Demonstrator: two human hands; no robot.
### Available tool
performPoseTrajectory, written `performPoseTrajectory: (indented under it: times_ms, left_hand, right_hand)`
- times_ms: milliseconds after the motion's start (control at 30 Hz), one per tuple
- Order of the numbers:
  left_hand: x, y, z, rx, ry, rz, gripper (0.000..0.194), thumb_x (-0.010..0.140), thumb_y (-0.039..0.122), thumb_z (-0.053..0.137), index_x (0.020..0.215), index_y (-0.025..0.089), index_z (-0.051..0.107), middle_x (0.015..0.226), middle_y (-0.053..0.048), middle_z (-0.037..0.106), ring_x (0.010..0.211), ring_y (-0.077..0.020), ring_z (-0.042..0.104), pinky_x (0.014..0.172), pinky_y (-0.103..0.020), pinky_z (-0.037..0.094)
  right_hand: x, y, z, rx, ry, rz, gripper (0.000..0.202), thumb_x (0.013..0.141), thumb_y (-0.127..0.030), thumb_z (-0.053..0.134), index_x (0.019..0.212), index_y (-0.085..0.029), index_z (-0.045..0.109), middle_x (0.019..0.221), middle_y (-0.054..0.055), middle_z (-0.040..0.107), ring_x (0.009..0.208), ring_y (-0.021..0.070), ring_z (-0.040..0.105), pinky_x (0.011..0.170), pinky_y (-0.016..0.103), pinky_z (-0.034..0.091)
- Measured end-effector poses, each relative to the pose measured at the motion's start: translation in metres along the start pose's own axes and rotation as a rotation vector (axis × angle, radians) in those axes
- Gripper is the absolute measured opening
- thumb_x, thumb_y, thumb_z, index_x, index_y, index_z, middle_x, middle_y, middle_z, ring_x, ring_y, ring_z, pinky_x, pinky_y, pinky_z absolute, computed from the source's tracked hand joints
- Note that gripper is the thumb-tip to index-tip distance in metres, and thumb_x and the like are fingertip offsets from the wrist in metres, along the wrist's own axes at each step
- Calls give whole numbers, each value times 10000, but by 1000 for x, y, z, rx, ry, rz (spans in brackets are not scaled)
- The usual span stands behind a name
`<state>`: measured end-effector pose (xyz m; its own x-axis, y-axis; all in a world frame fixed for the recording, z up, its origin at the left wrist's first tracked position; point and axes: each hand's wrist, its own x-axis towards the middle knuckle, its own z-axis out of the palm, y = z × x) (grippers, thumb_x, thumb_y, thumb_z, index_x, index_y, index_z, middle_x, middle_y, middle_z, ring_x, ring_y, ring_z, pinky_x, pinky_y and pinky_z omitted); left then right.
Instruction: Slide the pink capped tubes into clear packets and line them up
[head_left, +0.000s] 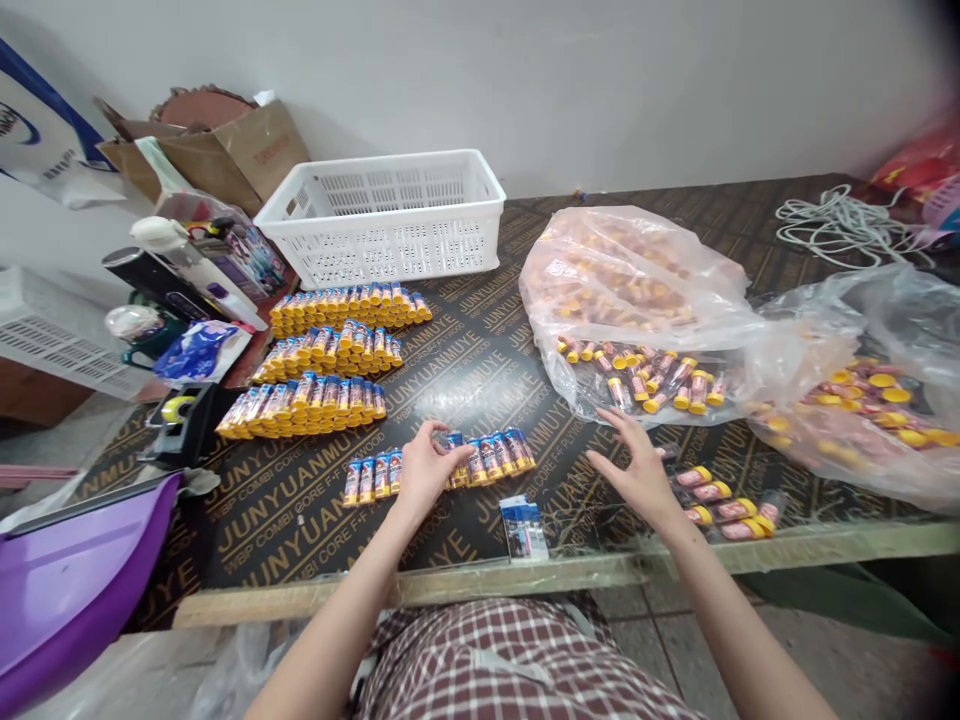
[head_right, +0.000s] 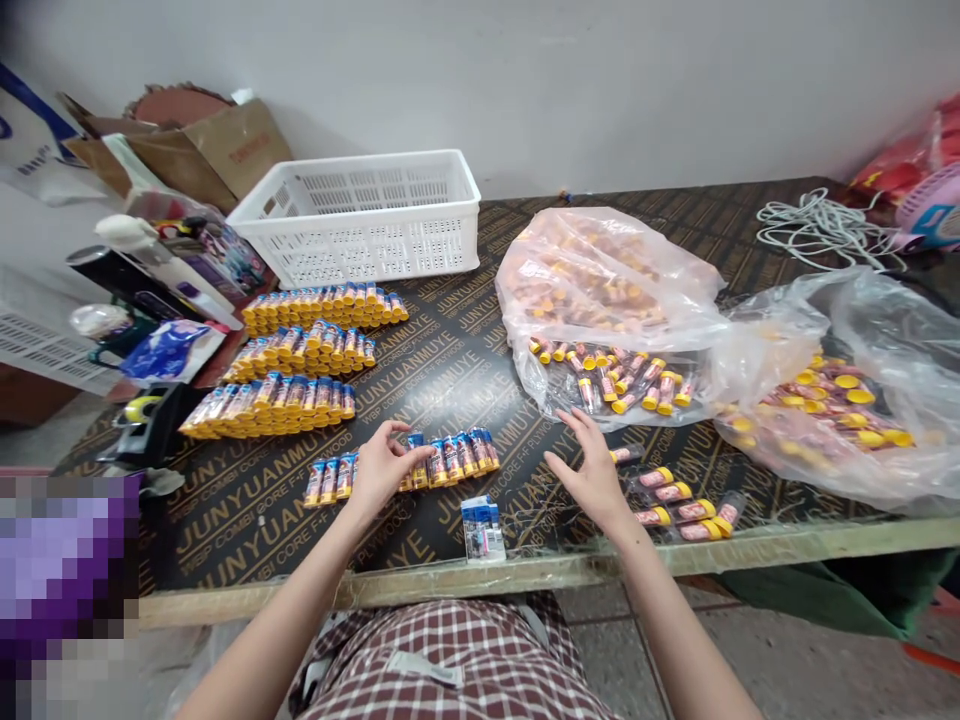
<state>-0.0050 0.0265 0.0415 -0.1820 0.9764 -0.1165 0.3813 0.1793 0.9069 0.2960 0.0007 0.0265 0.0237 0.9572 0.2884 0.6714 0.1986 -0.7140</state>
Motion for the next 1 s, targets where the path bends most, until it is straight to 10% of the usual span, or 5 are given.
performPoseTrajectory:
  times_ms: [300,533,1000]
  left_hand:
    - [-19,-6,8,372,65,153,286,722,488,661,809,219,619,521,19,516,527,-178,511,573,-246,283]
    - [-70,-2,39,576,-475,334,146,842,322,554,862,211,647,906,-55,622,768,-187,597,657,-259,379]
    - [-67,-5,46,822,-566,352,160,898,214,452,885,194,611,865,-70,679,818,-201,632,672,-266,389]
  right_hand:
    - [-6,41,-28,-342,71,33,354,790,-273,540,1131,-213,612,1257,114,514,1161,285,487,978,462,392]
    - [-10,87,-42,-630,-86,184,310,707,-174,527,971,-156,688,1029,156,626,942,323,534,750,442,433]
    - [-6,6,-12,-31,-117,96,329,890,-376,470,1128,-184,591,981,75,622,857,202,594,773,340,466]
